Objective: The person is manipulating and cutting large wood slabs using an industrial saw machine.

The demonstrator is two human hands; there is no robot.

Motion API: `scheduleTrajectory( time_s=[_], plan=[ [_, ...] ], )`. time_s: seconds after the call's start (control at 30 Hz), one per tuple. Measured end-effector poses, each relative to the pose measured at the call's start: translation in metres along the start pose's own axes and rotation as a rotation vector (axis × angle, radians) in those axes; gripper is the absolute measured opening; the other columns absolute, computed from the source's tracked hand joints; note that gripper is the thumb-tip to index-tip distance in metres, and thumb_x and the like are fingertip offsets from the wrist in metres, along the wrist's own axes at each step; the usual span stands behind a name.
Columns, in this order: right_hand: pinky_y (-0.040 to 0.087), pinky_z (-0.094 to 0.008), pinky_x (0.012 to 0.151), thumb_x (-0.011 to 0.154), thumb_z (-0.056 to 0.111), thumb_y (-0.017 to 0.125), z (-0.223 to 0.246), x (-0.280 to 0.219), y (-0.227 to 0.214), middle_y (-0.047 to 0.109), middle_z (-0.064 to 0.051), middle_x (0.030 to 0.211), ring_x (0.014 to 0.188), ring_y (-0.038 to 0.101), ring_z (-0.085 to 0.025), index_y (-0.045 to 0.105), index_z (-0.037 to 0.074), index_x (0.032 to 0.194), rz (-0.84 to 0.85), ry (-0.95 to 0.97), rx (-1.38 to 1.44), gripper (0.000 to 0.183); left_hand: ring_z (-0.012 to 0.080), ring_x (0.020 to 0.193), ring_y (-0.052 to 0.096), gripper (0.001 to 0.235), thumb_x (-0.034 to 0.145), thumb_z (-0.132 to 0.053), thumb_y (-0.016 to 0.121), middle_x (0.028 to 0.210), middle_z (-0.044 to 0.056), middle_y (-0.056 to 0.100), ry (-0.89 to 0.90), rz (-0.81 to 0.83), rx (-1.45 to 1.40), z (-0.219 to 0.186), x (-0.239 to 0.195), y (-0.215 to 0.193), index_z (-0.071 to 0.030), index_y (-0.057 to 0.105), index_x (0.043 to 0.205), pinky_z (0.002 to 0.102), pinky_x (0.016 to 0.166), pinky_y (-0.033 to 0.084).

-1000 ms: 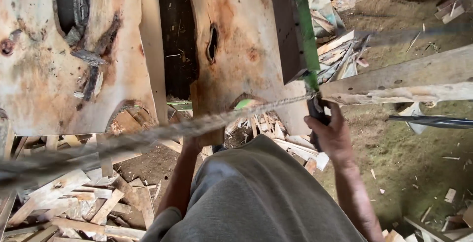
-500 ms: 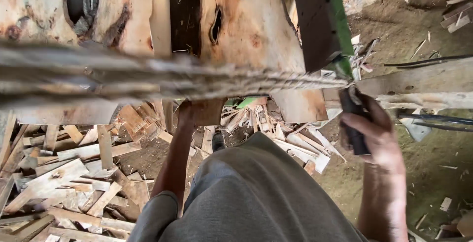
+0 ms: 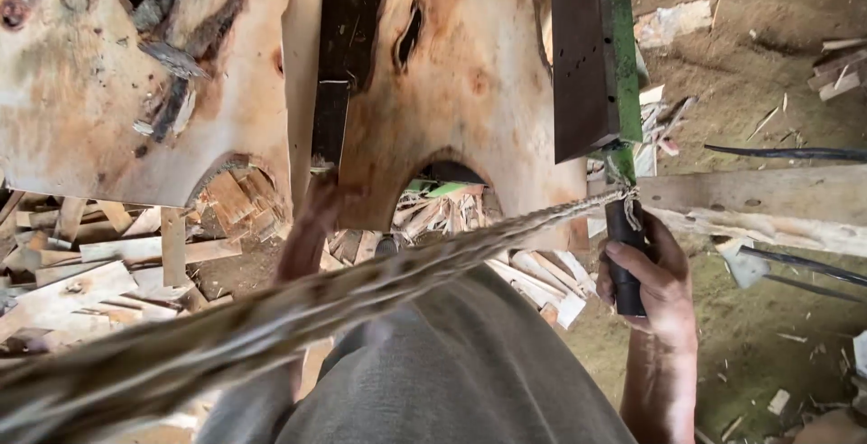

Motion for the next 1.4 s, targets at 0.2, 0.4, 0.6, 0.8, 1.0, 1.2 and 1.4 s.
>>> scheduleTrajectory(
  time_s=[0.2,0.4,0.6,0.8,1.0,1.2,1.4],
  plan=[
    [0.050,-0.031,0.038,0.093,-0.002,0.064,-0.004,-0.001,-0.004,0.066,-0.014,0.084,0.053,0.062,-0.016,0.051,-0.011,0.132,0.044,-0.070,0.041,0.042,0.0228,0.083,0.075,0.052,0.066,0.006,0.072,0.105,0.015,0.076,-0.069,-0.027,-0.557,0.075,-0.078,0.020,0.000,0.071,0.118,0.038,0.076,0.067],
    [0.050,-0.030,0.039,0.092,-0.003,0.063,-0.014,0.005,-0.009,0.065,-0.013,0.079,0.053,0.063,-0.016,0.052,-0.008,0.133,0.032,-0.057,0.034,0.043,0.0249,0.082,0.075,0.044,0.071,0.004,0.077,0.103,0.017,0.078,-0.022,0.031,-0.515,0.068,-0.096,0.011,0.008,0.071,0.114,0.040,0.072,0.065],
    [0.051,-0.032,0.040,0.090,-0.001,0.063,-0.010,0.000,-0.005,0.067,-0.016,0.084,0.054,0.063,-0.017,0.053,-0.006,0.129,-0.027,0.010,0.009,0.040,0.0214,0.078,0.074,0.048,0.068,0.004,0.058,0.096,0.012,0.077,-0.036,0.027,-0.624,0.061,-0.045,0.048,0.006,0.069,0.116,0.039,0.072,0.064],
    [0.049,-0.030,0.041,0.091,-0.002,0.063,-0.018,-0.003,-0.005,0.067,-0.014,0.086,0.054,0.062,-0.016,0.054,-0.007,0.128,-0.035,0.017,0.024,0.039,0.0206,0.081,0.070,0.044,0.079,0.006,0.062,0.096,0.012,0.073,0.134,0.069,-0.686,0.098,-0.041,0.051,0.009,0.070,0.122,0.038,0.081,0.065],
    [0.051,-0.030,0.043,0.095,-0.002,0.064,-0.025,-0.001,-0.006,0.067,-0.016,0.088,0.056,0.064,-0.016,0.053,-0.007,0.130,0.051,-0.046,0.105,0.037,0.0194,0.080,0.073,0.043,0.080,0.006,0.065,0.098,0.012,0.076,-0.038,0.025,-0.341,-0.040,-0.022,0.030,0.004,0.065,0.123,0.034,0.072,0.065],
    [0.051,-0.031,0.043,0.096,-0.002,0.061,-0.023,0.003,-0.013,0.067,-0.016,0.089,0.058,0.063,-0.015,0.053,-0.009,0.129,0.124,-0.069,0.074,0.035,0.0219,0.076,0.073,0.030,0.095,-0.002,0.055,0.094,0.017,0.076,-0.021,0.050,-0.386,0.006,-0.072,0.016,0.011,0.070,0.117,0.035,0.064,0.065],
    [0.050,-0.028,0.044,0.098,-0.001,0.061,-0.013,-0.006,-0.006,0.066,-0.016,0.094,0.058,0.062,-0.015,0.054,-0.009,0.127,0.055,-0.034,0.094,0.031,0.0226,0.081,0.074,0.038,0.076,0.007,0.062,0.098,0.016,0.078,0.015,0.050,-0.411,0.055,-0.098,0.011,0.007,0.071,0.113,0.038,0.072,0.064]
  ],
)
Point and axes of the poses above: each hand's wrist, its own x-axis towards the middle knuckle, its own y-axis out of the palm, z = x × y, the point moved 3 cm from there along x, towards the middle knuckle
